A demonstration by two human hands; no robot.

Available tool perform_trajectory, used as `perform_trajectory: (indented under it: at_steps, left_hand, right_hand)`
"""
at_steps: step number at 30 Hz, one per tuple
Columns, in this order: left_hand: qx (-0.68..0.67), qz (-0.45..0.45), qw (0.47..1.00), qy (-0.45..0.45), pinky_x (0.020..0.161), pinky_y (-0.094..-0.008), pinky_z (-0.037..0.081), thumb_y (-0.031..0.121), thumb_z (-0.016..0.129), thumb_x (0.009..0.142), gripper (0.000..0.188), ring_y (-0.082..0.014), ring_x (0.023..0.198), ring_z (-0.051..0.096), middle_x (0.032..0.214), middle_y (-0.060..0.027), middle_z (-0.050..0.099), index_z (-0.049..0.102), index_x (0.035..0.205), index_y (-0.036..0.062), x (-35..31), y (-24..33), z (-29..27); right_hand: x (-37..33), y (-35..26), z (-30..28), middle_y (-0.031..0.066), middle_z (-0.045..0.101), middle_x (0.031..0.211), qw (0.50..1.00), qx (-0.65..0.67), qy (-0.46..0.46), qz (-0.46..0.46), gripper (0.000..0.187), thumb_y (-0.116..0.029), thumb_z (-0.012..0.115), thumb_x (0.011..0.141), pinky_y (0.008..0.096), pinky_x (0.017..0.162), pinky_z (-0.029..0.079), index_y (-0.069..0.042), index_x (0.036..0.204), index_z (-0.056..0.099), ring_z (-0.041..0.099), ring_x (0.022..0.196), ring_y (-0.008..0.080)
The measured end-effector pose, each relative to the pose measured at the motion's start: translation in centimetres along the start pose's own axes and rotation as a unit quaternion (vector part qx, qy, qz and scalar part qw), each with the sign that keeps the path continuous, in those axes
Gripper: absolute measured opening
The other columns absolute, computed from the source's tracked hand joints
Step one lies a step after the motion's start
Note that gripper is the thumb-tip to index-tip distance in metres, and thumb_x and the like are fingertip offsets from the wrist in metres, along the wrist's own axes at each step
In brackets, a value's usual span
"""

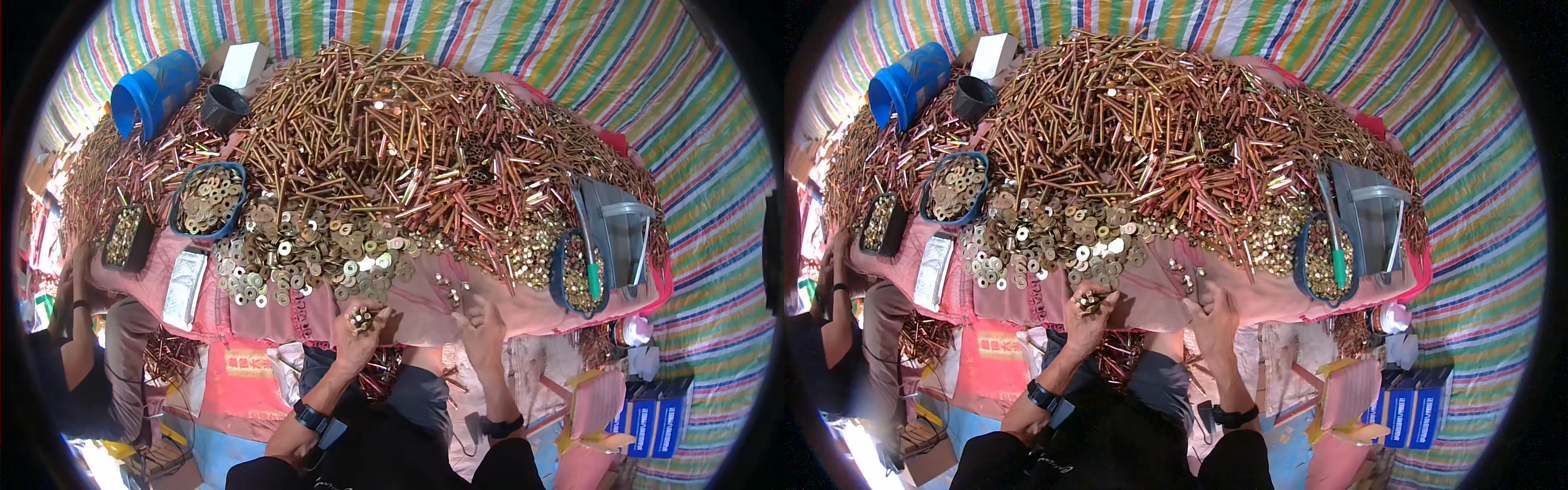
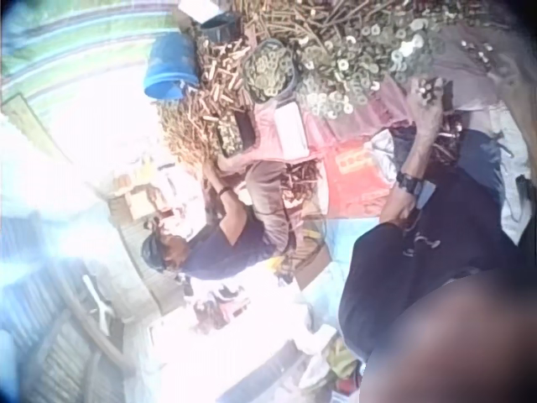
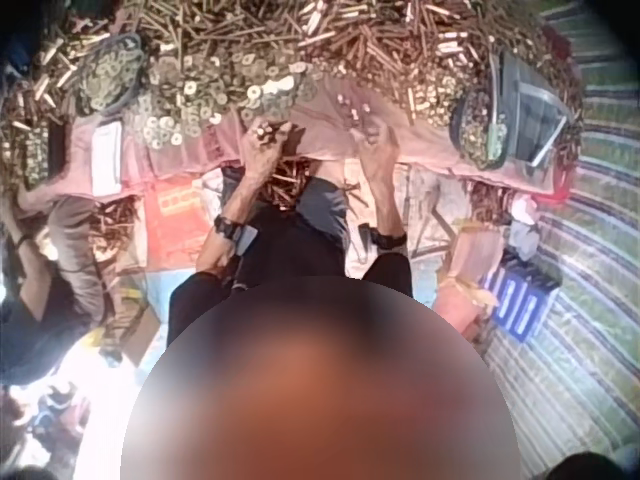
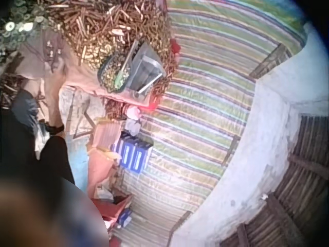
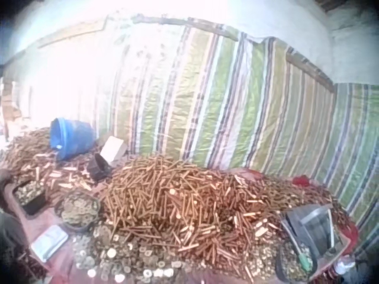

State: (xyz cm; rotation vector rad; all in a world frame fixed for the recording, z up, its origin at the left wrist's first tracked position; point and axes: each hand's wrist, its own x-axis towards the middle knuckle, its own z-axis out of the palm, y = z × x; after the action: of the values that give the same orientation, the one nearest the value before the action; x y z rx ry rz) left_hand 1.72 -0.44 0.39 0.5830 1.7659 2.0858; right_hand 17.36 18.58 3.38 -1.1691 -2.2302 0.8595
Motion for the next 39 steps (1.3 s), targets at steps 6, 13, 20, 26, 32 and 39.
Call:
perform_trajectory:
  at_steps: [6,13,20,26,32,39]
  left_hand:
    - [0.014,0.003,1.0,0.005,0.074,-0.0255,0.053,0.015,0.081,0.097,0.021,-0.0089,0.084,0.065,0.094,-0.0037,0.071,0.07,0.105,-0.0011,-0.1,0.1,0.1]
    - [0.028,0.029,0.999,0.002,0.074,-0.0258,0.052,0.016,0.081,0.097,0.021,-0.0081,0.083,0.064,0.093,-0.0022,0.07,0.07,0.104,-0.0008,-0.1,-0.2,0.0]
    - [0.0,0.004,1.0,-0.01,0.078,-0.0252,0.053,0.005,0.073,0.097,0.018,-0.0094,0.086,0.065,0.095,-0.0035,0.071,0.067,0.112,-0.0033,-0.1,-0.6,-0.2]
    - [0.057,0.03,0.998,-0.001,0.073,-0.027,0.052,0.014,0.079,0.096,0.021,-0.0101,0.082,0.063,0.093,-0.0035,0.069,0.067,0.106,-0.0011,-0.1,-0.4,-0.2]
    - [-0.027,0.027,0.999,0.026,0.071,-0.0257,0.05,0.014,0.083,0.095,0.021,-0.0082,0.078,0.061,0.089,-0.0018,0.068,0.068,0.103,0.0014,-0.2,-0.8,0.5]
    - [0.043,-0.013,0.998,0.044,0.073,-0.0259,0.051,0.01,0.081,0.095,0.016,-0.0087,0.082,0.062,0.093,-0.0032,0.069,0.069,0.101,0.0012,-0.3,-1.1,0.4]
  right_hand:
    - [3.2,1.3,0.4,0.0164,0.072,0.085,0.987,-0.083,-0.136,-0.022,0.057,-0.018,0.091,0.08,0.039,0.074,0.057,0.008,0.125,0.066,0.071,0.079,0.0277]
    - [6.0,1.0,2.4,0.0059,0.069,0.075,0.985,0.055,-0.16,0.011,0.046,-0.011,0.088,0.086,0.0279,0.055,0.051,0.005,0.124,0.068,0.066,0.064,0.0111]
    - [9.3,-3.6,7.4,0.0083,0.073,0.085,0.983,0.131,-0.09,-0.092,0.037,-0.009,0.082,0.091,0.0278,0.058,0.054,0.003,0.123,0.069,0.068,0.069,0.012]
    - [5.5,0.7,1.9,0.0193,0.067,0.119,0.992,0.061,0.068,-0.089,0.046,-0.01,0.083,0.088,0.0368,0.081,0.06,0.001,0.129,0.067,0.069,0.097,0.027]
    - [8.0,8.2,-2.4,0.0204,0.063,0.123,0.96,-0.2,0.139,-0.14,0.057,-0.011,0.083,0.079,0.0501,0.094,0.056,-0.003,0.132,0.065,0.058,0.118,0.041]
    - [11.1,5.3,-1.6,0.0188,0.068,0.109,0.978,-0.209,-0.003,0.003,0.043,-0.016,0.079,0.082,0.05,0.082,0.059,-0.008,0.123,0.068,0.07,0.094,0.0366]
